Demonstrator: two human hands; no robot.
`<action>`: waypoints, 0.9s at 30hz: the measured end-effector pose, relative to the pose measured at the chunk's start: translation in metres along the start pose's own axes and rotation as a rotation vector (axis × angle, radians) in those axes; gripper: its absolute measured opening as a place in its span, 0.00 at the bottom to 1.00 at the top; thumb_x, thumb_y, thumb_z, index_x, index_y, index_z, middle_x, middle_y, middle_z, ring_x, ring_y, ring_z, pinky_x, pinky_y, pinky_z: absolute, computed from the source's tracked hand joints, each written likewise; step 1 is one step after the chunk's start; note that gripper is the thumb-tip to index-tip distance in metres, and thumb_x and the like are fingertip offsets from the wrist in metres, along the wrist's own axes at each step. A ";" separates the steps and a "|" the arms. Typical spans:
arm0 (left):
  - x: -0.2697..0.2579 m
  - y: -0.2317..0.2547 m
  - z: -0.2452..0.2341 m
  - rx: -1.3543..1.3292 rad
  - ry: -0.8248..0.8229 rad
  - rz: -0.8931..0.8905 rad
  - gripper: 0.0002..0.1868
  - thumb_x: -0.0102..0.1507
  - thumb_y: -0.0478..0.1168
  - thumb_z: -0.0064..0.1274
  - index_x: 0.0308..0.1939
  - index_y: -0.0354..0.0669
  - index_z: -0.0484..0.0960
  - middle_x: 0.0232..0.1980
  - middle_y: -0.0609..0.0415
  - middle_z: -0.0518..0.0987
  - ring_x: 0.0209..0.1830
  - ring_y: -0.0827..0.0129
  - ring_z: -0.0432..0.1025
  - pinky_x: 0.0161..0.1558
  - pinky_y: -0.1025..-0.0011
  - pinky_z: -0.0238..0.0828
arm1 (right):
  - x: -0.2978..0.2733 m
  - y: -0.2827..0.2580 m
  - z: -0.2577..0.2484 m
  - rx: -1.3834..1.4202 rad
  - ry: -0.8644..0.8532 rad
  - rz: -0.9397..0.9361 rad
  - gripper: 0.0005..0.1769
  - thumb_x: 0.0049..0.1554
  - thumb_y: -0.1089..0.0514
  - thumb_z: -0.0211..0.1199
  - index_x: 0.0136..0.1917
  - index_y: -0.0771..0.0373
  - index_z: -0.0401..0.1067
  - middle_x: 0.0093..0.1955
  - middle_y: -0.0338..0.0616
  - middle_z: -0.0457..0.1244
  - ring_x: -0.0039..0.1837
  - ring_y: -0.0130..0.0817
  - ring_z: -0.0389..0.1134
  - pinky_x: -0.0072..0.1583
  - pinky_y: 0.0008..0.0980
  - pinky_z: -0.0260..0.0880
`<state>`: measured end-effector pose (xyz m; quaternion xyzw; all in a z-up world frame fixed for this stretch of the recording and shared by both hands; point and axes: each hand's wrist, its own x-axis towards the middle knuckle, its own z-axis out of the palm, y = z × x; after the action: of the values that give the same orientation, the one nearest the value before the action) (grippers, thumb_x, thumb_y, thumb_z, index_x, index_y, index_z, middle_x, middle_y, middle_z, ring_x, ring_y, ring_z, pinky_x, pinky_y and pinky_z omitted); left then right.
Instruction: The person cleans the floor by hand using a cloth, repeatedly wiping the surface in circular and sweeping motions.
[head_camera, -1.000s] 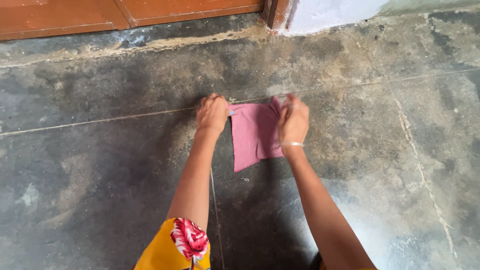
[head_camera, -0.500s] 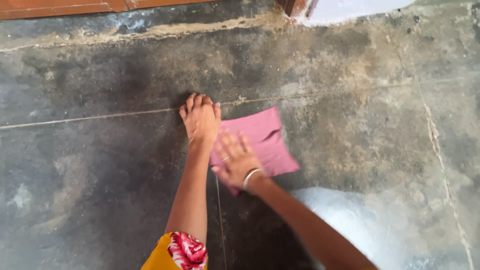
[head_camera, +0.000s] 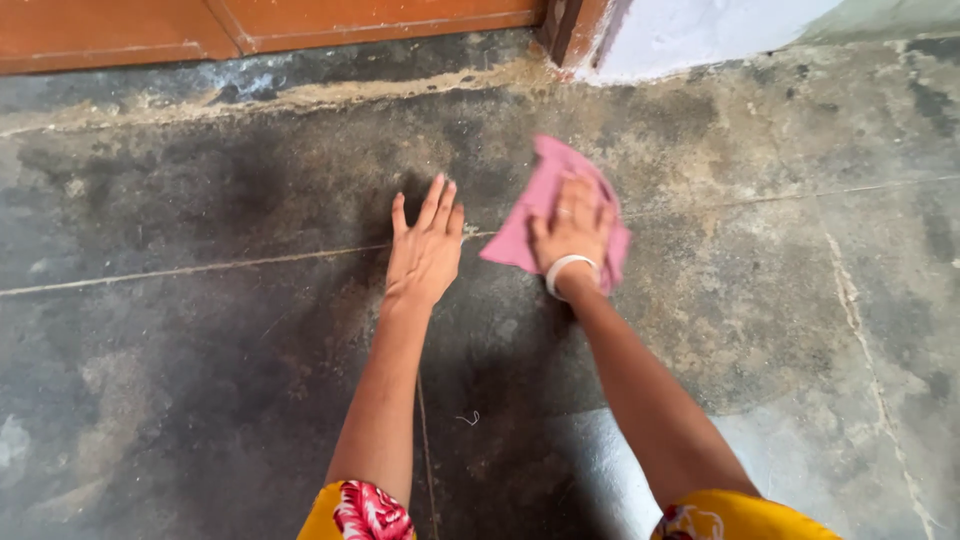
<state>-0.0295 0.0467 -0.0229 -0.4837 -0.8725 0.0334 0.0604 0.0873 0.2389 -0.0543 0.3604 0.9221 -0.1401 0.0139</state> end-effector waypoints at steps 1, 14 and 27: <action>0.000 -0.001 -0.002 -0.025 -0.047 -0.013 0.25 0.67 0.40 0.43 0.70 0.42 0.68 0.82 0.54 0.53 0.84 0.63 0.37 0.74 0.36 0.38 | -0.006 0.019 -0.003 0.027 0.100 0.041 0.44 0.65 0.33 0.32 0.84 0.60 0.34 0.87 0.49 0.30 0.86 0.44 0.25 0.79 0.51 0.18; -0.001 -0.006 0.017 0.070 -0.142 -0.090 0.35 0.63 0.35 0.42 0.77 0.41 0.59 0.84 0.51 0.48 0.85 0.61 0.33 0.76 0.43 0.32 | -0.132 -0.053 0.041 -0.056 0.125 -0.314 0.46 0.62 0.35 0.38 0.82 0.67 0.41 0.84 0.57 0.36 0.85 0.45 0.28 0.78 0.54 0.21; 0.105 0.034 0.006 -0.050 0.106 -0.057 0.38 0.61 0.41 0.43 0.76 0.33 0.59 0.82 0.44 0.52 0.83 0.56 0.35 0.76 0.44 0.28 | 0.122 -0.058 0.043 -0.755 -0.148 -0.564 0.44 0.60 0.42 0.47 0.83 0.59 0.39 0.86 0.52 0.32 0.86 0.52 0.25 0.78 0.70 0.23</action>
<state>-0.0574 0.1539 -0.0254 -0.4611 -0.8820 -0.0157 0.0957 -0.0450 0.2672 -0.0967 0.0547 0.9669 0.1813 0.1710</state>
